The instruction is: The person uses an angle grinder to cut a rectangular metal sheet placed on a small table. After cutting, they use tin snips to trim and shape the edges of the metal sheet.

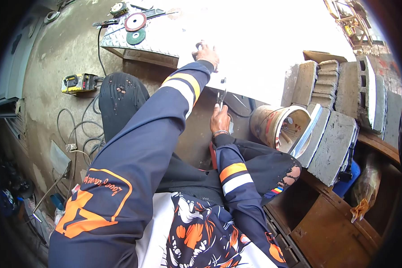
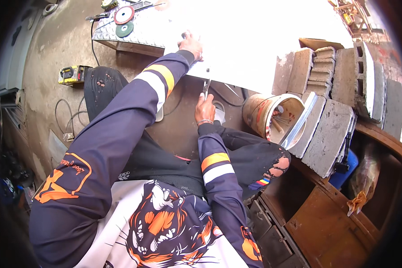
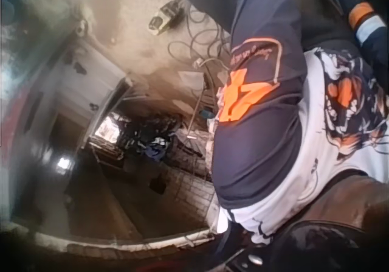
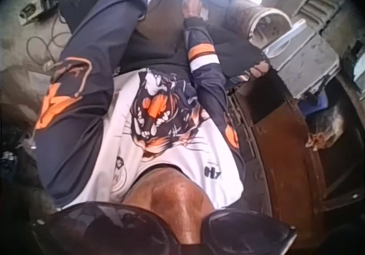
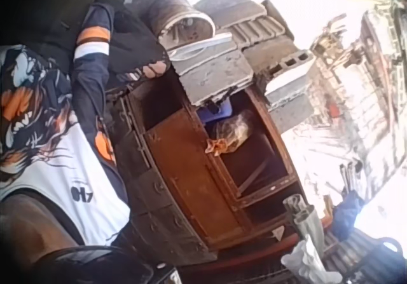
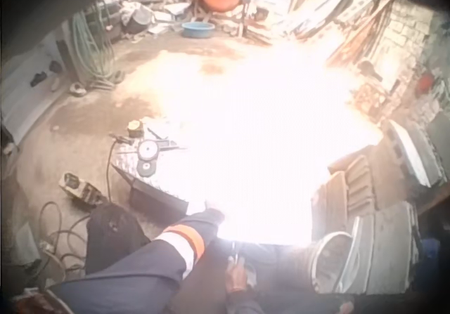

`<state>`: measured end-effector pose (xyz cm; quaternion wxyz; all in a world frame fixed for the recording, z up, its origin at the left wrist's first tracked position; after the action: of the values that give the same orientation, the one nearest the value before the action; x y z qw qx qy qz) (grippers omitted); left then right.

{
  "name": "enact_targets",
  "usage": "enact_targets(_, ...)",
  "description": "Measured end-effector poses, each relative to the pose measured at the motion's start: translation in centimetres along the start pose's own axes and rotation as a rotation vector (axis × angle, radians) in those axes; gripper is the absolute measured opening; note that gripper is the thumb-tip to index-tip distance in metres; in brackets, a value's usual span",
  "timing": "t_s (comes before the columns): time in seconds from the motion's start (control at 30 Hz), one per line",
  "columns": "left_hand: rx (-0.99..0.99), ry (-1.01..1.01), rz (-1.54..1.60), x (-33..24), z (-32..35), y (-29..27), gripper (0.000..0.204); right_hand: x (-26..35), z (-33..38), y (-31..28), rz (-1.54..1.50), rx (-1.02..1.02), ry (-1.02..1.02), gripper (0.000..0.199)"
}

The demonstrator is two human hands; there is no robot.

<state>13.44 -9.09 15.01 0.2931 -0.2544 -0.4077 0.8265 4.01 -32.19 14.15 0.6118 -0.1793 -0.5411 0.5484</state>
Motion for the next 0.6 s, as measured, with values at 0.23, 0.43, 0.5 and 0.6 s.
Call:
enact_targets(0.23,0.084,0.019,-0.002,-0.2,0.8,-0.8,0.114,0.7,0.9,-0.5,-0.003,-0.024,-0.107,0.022)
enact_targets(0.43,0.081,-0.043,0.039,-0.6,0.4,0.0,0.121,1.1,-0.4,-0.4,0.159,0.108,-0.038,0.026)
enact_targets(0.5,0.075,-0.037,0.054,-0.4,0.2,0.4,0.121,1.5,-0.5,-0.7,0.181,0.121,-0.044,0.028)
enact_targets(0.6,0.072,-0.004,0.078,-0.7,0.5,0.5,0.116,1.9,-0.8,-1.3,0.230,0.181,0.003,0.029)
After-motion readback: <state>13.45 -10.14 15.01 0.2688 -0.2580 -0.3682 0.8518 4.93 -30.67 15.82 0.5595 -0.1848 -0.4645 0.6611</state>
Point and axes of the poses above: each hand's wrist, its own z-axis away from the middle knuckle, its own y-axis out of the palm, x = y × z, the point moved 4 cm from there along -z, towards the middle knuckle, and after that the axes turned 6 degrees about z, right-handed, at the moved point
